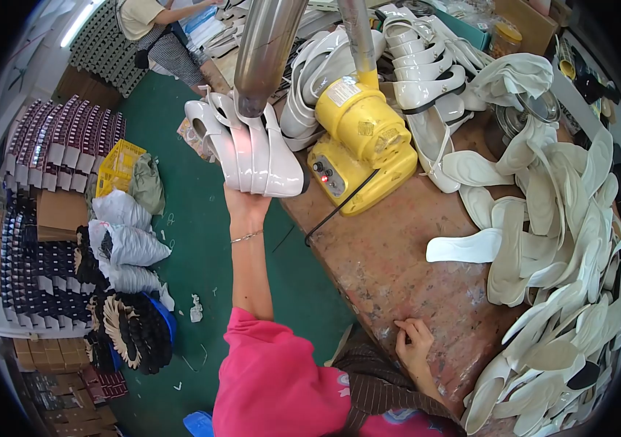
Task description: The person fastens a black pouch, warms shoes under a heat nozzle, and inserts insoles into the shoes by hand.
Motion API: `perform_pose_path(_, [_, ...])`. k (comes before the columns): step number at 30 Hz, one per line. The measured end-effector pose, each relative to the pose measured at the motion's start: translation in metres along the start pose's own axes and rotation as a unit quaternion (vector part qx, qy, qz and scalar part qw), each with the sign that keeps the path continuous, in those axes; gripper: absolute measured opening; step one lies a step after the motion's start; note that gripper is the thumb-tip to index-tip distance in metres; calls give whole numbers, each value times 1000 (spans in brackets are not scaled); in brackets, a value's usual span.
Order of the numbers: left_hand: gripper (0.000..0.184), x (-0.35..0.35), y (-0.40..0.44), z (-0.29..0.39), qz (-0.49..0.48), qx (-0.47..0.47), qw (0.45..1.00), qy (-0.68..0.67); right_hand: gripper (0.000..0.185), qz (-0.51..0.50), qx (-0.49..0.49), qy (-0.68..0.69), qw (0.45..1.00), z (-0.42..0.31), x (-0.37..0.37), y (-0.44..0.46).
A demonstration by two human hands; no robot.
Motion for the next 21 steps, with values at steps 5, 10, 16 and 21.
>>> perform_pose_path(5, [34, -32, 21, 2, -256, -33, 965, -54, 21, 9, -16, -2, 1000, -1, 1, 3])
perform_pose_path(10, [45, -37, 17, -8, -93, 17, 991, -95, 23, -9, 5, -5, 1000, 1, 1, 0])
perform_pose_path(16, [47, -46, 29, -6, -244, 8, 960, -136, 24, -10, 2, -4, 1000, 0, 0, 0])
perform_pose_path(21, [44, -34, 17, -8, -114, 38, 979, -162, 23, -8, 1, -7, 1000, 0, 1, 0])
Point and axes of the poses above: each hand's wrist, its own y-axis towards the middle knuckle, its own x-axis out of the palm, z = x × y, the point moved 1 cm from there along y, towards the middle knuckle, and after that the axes turned 6 degrees about -x, right-handed, at the moved point
